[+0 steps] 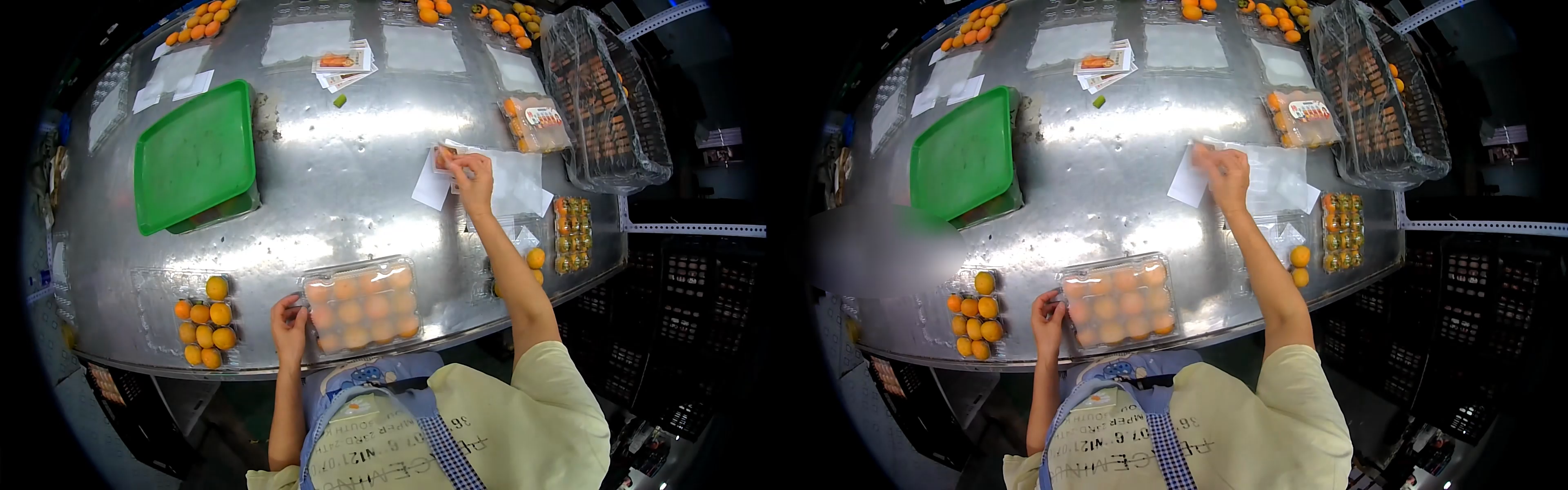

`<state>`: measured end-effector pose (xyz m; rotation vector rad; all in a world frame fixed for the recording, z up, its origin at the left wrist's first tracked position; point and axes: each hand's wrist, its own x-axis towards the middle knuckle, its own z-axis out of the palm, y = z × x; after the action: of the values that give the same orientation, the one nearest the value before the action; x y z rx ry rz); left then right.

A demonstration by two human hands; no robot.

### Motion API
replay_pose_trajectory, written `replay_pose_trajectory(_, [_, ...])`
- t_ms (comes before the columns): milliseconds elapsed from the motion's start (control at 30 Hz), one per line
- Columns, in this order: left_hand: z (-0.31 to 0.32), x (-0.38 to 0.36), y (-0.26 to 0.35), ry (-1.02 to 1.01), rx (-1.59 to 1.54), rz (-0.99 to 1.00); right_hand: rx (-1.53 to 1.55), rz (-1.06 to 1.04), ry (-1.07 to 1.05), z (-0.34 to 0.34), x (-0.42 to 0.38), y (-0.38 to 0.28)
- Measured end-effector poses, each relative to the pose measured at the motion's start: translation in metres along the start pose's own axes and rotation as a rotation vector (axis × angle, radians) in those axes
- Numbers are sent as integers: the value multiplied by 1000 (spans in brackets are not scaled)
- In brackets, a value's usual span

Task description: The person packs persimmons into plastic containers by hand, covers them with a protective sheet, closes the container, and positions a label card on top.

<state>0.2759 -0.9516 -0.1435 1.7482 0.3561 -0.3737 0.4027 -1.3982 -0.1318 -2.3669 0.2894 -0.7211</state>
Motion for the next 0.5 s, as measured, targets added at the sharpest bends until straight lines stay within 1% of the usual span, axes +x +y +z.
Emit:
replay_pose_trajectory(67, [0,0,0,-14,-24,-40,161,132,166,1,0,-2])
replay_pose_trajectory(133, [1,-1,7,-22,-63,-90,259,173,308,-1,-1,-11])
replay_pose_trajectory(167, [3,-2,17,61,112,109,308,194,379,-4,-2,-20])
replay_pose_trajectory(233, [11,-5,49,231,461,506,227,-9,379,-15,-7,-43])
replay_pose_trajectory(267, [17,-7,61,131,306,437,193,-111,377,-20,-11,-59])
replay_pose_trajectory(333, [29,-14,85,-48,5,284,85,-462,208,-35,-26,-108])
replay_pose_trajectory(400, [47,-22,126,-375,-471,131,88,-718,62,-42,-48,-159])
replay_pose_trajectory(467, [62,-28,151,-517,-869,-70,139,-901,-55,-37,-78,-179])
replay_pose_trajectory(500, [65,-27,153,-435,-859,-127,190,-910,-109,-36,-90,-190])
